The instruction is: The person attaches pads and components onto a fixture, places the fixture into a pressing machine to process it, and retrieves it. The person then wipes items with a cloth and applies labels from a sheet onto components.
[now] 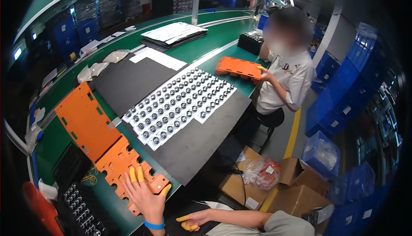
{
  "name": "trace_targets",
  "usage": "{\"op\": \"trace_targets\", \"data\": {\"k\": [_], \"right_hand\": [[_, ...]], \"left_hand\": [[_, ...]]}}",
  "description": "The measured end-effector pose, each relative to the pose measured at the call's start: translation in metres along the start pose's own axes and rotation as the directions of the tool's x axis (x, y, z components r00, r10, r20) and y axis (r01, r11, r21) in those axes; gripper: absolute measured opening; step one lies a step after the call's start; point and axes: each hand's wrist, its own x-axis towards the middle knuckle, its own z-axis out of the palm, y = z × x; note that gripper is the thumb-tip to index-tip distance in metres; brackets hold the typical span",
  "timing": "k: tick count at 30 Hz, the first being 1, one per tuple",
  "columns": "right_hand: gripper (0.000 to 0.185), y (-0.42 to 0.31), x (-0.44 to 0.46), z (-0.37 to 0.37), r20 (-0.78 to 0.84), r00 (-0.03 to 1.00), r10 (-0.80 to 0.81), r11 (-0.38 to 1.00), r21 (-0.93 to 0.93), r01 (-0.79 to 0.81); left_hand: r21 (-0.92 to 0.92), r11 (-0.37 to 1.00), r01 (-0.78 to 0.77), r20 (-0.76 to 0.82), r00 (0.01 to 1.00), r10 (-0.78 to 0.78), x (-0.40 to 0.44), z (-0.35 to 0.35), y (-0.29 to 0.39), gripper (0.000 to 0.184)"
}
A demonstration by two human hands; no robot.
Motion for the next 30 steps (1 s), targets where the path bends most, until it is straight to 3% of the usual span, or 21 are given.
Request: {"op": "trace_targets", "data": {"k": [4, 9, 11, 13, 16, 19, 21, 24, 26, 28, 30], "right_hand": [[0.066, -0.001, -0.001, -0.003, 0.082, 0.997, -0.006, 0.999, -0.041, 0.009], [0.066, 0.001, -0.007, 0.006, 0.022, 1.000, -0.007, 0.997, -0.083, 0.009], [0.065, -0.004, -0.015, 0.014, -0.023, 1.000, -0.003, 0.989, -0.148, 0.000], [0.065, -0.009, -0.028, 0.025, -0.109, 0.994, 0.022, 0.942, -0.331, -0.057], [0.067, -0.025, -0.070, 0.043, -0.149, 0.986, 0.072, 0.747, -0.647, -0.152], [0.050, -0.043, -0.115, 0.068, -0.177, 0.980, 0.093, 0.488, -0.850, -0.199], [0.041, -0.079, -0.149, 0.102, -0.036, 0.992, 0.123, 0.353, -0.933, -0.077], [0.036, -0.143, -0.193, 0.158, 0.044, 0.997, 0.057, 0.538, -0.843, 0.006], [0.033, -0.204, -0.214, 0.184, 0.024, 1.000, -0.019, 0.424, -0.905, 0.030], [0.034, -0.254, -0.226, 0.185, 0.008, 0.966, -0.260, 0.427, -0.896, 0.122], [0.041, -0.304, -0.226, 0.166, -0.046, 0.845, -0.533, 0.315, -0.937, 0.148]], "left_hand": [[-0.006, 1.000, 0.003, -0.003, 1.000, -0.003, 0.000, -0.001, 0.001, 0.105], [0.008, 1.000, -0.014, -0.006, 1.000, 0.014, 0.000, 0.000, -0.003, 0.102], [0.004, 1.000, -0.007, 0.014, 1.000, 0.007, 0.002, -0.001, -0.001, 0.103], [0.011, 1.000, -0.008, 0.045, 0.999, 0.007, 0.001, -0.003, -0.003, 0.104], [0.024, 0.999, -0.031, 0.076, 0.997, 0.029, 0.004, -0.007, -0.005, 0.104], [0.035, 0.999, -0.040, 0.104, 0.994, 0.036, 0.007, -0.013, -0.006, 0.101], [0.010, 1.000, -0.004, 0.152, 0.988, 0.002, 0.015, -0.017, -0.005, 0.097], [-0.064, 0.981, 0.184, 0.135, 0.976, -0.174, 0.030, -0.026, 0.009, 0.093], [-0.037, 0.985, 0.167, 0.073, 0.984, -0.164, 0.032, -0.020, 0.009, 0.092], [0.019, 0.988, 0.151, 0.062, 0.986, -0.152, 0.030, -0.006, 0.005, 0.091], [0.107, 0.983, 0.149, 0.015, 0.988, -0.151, 0.023, 0.007, 0.001, 0.093]]}}
